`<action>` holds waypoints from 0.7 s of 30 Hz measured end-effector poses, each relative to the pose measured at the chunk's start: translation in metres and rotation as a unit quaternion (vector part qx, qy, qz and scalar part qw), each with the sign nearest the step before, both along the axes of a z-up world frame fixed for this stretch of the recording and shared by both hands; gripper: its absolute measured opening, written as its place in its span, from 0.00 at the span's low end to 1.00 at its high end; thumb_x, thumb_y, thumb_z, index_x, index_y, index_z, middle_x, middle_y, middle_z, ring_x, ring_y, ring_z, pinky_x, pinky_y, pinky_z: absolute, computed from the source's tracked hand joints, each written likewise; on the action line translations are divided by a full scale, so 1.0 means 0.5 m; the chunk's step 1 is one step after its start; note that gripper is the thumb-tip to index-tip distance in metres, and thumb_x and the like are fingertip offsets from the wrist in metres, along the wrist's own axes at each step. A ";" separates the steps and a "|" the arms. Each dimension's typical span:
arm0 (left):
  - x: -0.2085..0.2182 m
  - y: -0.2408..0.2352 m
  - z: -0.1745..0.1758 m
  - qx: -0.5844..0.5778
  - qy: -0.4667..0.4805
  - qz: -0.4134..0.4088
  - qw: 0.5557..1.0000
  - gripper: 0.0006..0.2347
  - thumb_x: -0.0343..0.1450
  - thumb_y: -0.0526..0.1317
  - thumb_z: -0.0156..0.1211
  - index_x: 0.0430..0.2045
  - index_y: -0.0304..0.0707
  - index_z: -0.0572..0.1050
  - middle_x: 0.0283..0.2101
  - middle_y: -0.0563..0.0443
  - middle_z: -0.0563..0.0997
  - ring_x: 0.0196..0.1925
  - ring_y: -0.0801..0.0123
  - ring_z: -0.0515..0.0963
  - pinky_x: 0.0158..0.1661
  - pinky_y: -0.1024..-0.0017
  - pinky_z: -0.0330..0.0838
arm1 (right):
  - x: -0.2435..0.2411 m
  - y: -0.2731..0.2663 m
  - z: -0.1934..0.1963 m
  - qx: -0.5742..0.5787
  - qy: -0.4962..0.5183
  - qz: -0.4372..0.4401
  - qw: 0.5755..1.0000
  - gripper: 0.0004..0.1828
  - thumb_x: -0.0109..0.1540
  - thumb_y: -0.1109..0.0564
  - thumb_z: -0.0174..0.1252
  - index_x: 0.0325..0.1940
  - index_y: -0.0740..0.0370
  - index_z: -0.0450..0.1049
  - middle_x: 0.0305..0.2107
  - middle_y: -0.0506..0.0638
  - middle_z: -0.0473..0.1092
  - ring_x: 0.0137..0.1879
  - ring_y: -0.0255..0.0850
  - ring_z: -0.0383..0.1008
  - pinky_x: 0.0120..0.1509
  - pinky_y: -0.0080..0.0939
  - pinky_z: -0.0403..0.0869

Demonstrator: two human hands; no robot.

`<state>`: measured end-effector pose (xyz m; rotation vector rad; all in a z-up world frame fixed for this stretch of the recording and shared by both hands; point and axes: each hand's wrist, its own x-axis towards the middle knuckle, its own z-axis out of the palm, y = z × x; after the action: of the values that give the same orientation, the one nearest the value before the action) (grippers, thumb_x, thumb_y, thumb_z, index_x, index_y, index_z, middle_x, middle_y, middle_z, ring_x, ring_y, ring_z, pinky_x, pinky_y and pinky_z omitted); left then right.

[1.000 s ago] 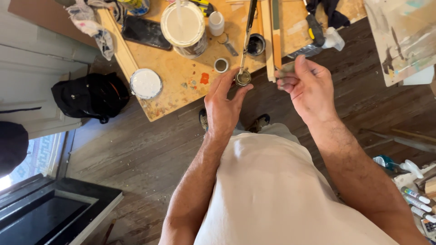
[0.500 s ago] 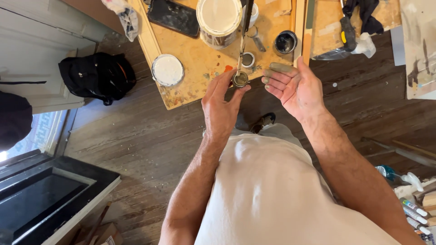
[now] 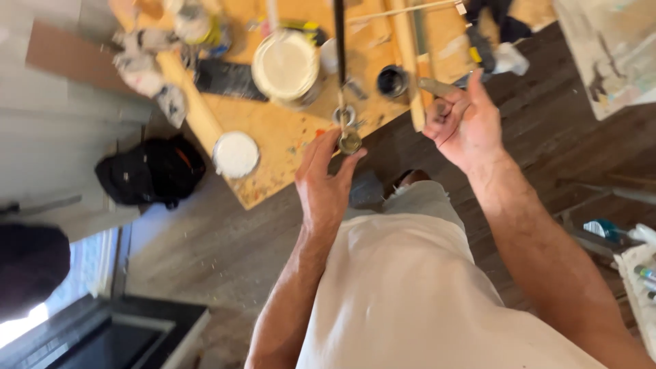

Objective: Preparing paint and applying fine details to a surface using a small brush

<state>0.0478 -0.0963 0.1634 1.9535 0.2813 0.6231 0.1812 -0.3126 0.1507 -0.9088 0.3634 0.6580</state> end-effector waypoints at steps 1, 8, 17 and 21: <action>0.009 -0.007 0.006 0.025 0.011 -0.018 0.999 0.17 0.66 0.34 0.76 0.47 0.30 0.78 0.46 0.44 0.83 0.47 0.63 0.81 0.52 0.69 0.80 | 0.019 -0.026 0.015 0.010 -0.033 0.021 0.999 0.44 0.65 0.27 0.38 0.60 0.65 0.77 0.12 0.46 0.61 0.18 0.36 0.50 0.29 0.35 0.54; 0.120 -0.124 0.044 0.046 -0.014 -0.059 0.997 0.17 0.66 0.30 0.76 0.47 0.31 0.78 0.47 0.45 0.83 0.48 0.63 0.82 0.53 0.69 0.78 | 0.265 -0.270 0.009 -0.056 0.027 -0.145 0.987 0.19 0.63 0.64 0.44 0.57 0.56 0.67 0.14 0.36 0.52 0.18 0.29 0.49 0.24 0.29 0.51; 0.299 -0.370 0.079 0.048 0.010 0.039 0.998 0.18 0.64 0.31 0.76 0.47 0.32 0.80 0.46 0.49 0.85 0.50 0.67 0.84 0.52 0.73 0.80 | 0.667 -0.544 -0.077 -0.085 -0.047 -0.043 0.994 0.22 0.57 0.63 0.48 0.51 0.51 0.78 0.13 0.40 0.45 0.16 0.29 0.40 0.24 0.29 0.48; 0.355 -0.444 0.085 0.061 0.015 0.054 0.997 0.20 0.62 0.33 0.78 0.48 0.34 0.79 0.48 0.46 0.85 0.52 0.62 0.84 0.53 0.68 0.83 | 0.796 -0.569 -0.079 -0.133 -0.107 0.020 0.985 0.20 0.59 0.64 0.46 0.52 0.51 0.73 0.13 0.42 0.43 0.17 0.30 0.41 0.25 0.32 0.48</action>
<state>0.2255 -0.3184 0.2059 2.0761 0.3762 0.6959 0.5790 -0.5973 0.1113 -1.2324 0.2432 0.5492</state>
